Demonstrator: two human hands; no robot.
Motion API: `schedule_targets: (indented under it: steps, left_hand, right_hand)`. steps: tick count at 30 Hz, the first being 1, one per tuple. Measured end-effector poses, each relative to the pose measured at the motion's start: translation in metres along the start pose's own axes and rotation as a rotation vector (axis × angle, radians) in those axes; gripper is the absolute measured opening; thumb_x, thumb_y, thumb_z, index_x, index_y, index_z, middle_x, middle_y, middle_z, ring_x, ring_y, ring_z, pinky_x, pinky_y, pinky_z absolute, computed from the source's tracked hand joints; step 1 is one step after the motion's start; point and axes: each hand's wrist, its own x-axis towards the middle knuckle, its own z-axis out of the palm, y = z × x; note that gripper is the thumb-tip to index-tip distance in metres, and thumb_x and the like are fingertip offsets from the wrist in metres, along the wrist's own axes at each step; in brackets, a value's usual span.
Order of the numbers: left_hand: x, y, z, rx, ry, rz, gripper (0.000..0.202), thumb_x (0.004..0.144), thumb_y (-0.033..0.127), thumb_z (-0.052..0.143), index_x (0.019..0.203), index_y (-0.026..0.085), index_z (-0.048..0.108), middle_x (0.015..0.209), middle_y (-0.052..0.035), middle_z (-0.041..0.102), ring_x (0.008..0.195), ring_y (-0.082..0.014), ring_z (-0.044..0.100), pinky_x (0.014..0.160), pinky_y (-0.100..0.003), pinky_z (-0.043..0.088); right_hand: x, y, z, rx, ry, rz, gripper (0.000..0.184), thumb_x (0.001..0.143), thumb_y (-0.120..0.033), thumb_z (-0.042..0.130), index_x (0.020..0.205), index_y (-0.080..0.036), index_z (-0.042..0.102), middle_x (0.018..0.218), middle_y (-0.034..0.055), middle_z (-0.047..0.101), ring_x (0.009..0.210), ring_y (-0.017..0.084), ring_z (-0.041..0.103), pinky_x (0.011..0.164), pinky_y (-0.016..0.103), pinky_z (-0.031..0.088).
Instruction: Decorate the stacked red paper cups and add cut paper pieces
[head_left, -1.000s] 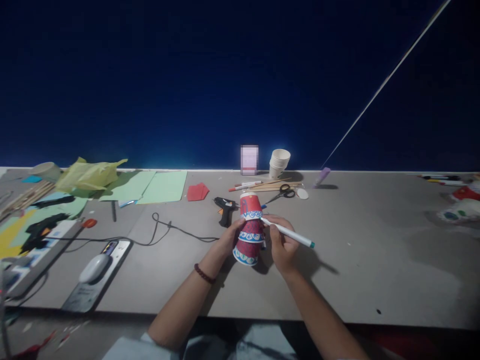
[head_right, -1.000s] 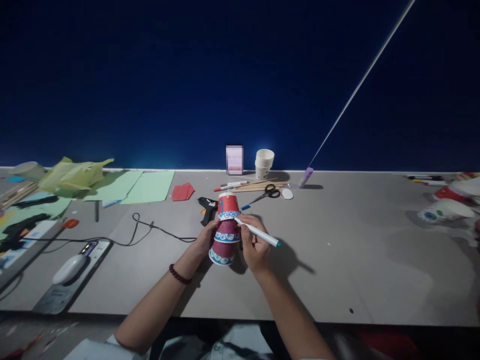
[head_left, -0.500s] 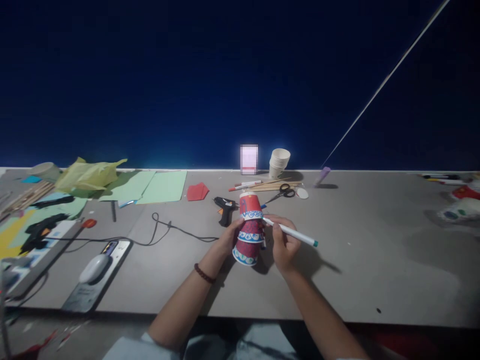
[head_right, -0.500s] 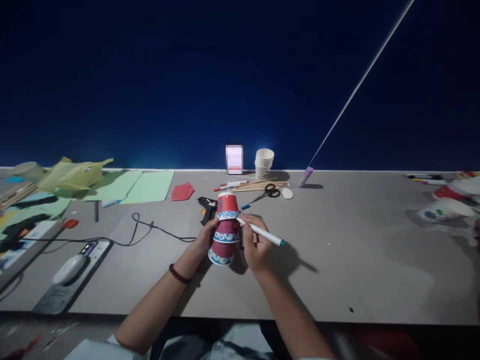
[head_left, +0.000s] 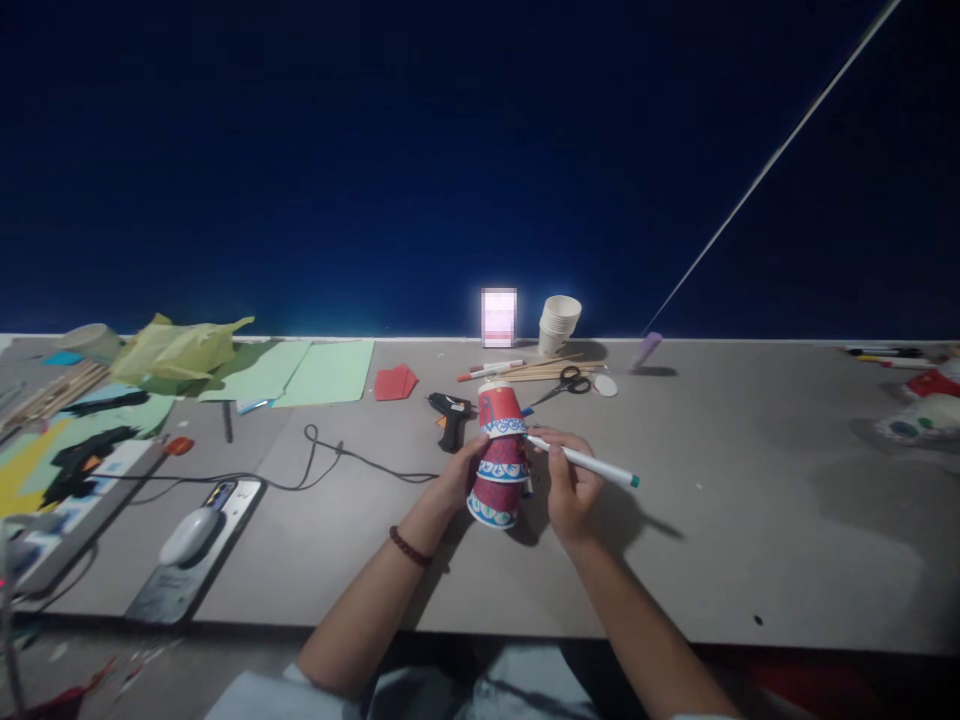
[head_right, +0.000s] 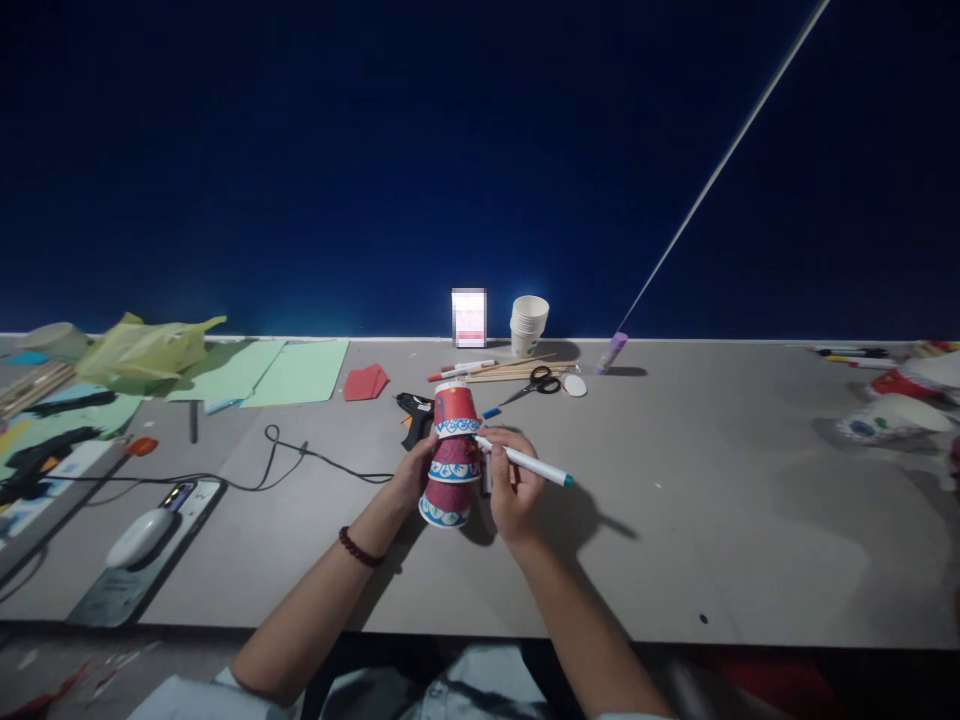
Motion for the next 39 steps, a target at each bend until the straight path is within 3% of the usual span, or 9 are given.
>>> schedule_targets:
  steps: [5, 12, 22, 29, 39]
  left_hand:
    - [-0.001, 0.004, 0.009, -0.033, 0.0, 0.028, 0.036, 0.073, 0.038, 0.074, 0.097, 0.012, 0.071, 0.094, -0.0123, 0.076, 0.085, -0.0269, 0.072, 0.082, -0.036, 0.052]
    - [-0.003, 0.008, 0.018, -0.083, 0.02, -0.032, 0.034, 0.075, 0.04, 0.071, 0.092, 0.01, 0.07, 0.087, -0.0115, 0.076, 0.08, -0.028, 0.072, 0.076, -0.037, 0.053]
    - [-0.003, 0.006, 0.014, -0.072, 0.024, -0.014, 0.03, 0.077, 0.035, 0.069, 0.094, 0.01, 0.071, 0.087, -0.0122, 0.077, 0.079, -0.0263, 0.072, 0.076, -0.035, 0.053]
    - [-0.004, 0.007, 0.018, -0.069, 0.007, -0.015, 0.032, 0.07, 0.037, 0.077, 0.089, 0.011, 0.072, 0.086, -0.0114, 0.077, 0.078, -0.0268, 0.073, 0.073, -0.034, 0.054]
    - [-0.004, 0.006, 0.015, -0.099, 0.028, -0.011, 0.03, 0.075, 0.034, 0.072, 0.092, 0.01, 0.071, 0.086, -0.012, 0.077, 0.077, -0.0259, 0.072, 0.073, -0.034, 0.053]
  right_hand:
    - [-0.001, 0.002, -0.001, -0.005, 0.033, 0.026, 0.015, 0.093, -0.03, 0.053, 0.09, -0.022, 0.066, 0.09, 0.0056, 0.071, 0.089, 0.021, 0.068, 0.079, 0.037, 0.056]
    - [-0.002, 0.002, -0.002, -0.001, -0.003, 0.008, 0.015, 0.093, -0.028, 0.053, 0.091, -0.02, 0.066, 0.091, 0.0068, 0.071, 0.091, 0.022, 0.068, 0.081, 0.038, 0.056]
    - [-0.001, 0.001, -0.002, 0.024, -0.036, 0.014, 0.014, 0.093, -0.024, 0.054, 0.094, -0.021, 0.067, 0.095, 0.0071, 0.073, 0.093, 0.021, 0.07, 0.08, 0.036, 0.057]
    - [-0.003, 0.003, -0.003, -0.019, -0.063, -0.002, 0.015, 0.094, -0.021, 0.053, 0.095, -0.02, 0.068, 0.096, 0.008, 0.073, 0.095, 0.021, 0.069, 0.082, 0.036, 0.057]
    - [-0.002, 0.0, -0.002, 0.074, -0.093, -0.019, 0.014, 0.094, -0.021, 0.053, 0.092, -0.021, 0.066, 0.097, 0.0078, 0.073, 0.097, 0.022, 0.069, 0.084, 0.039, 0.056]
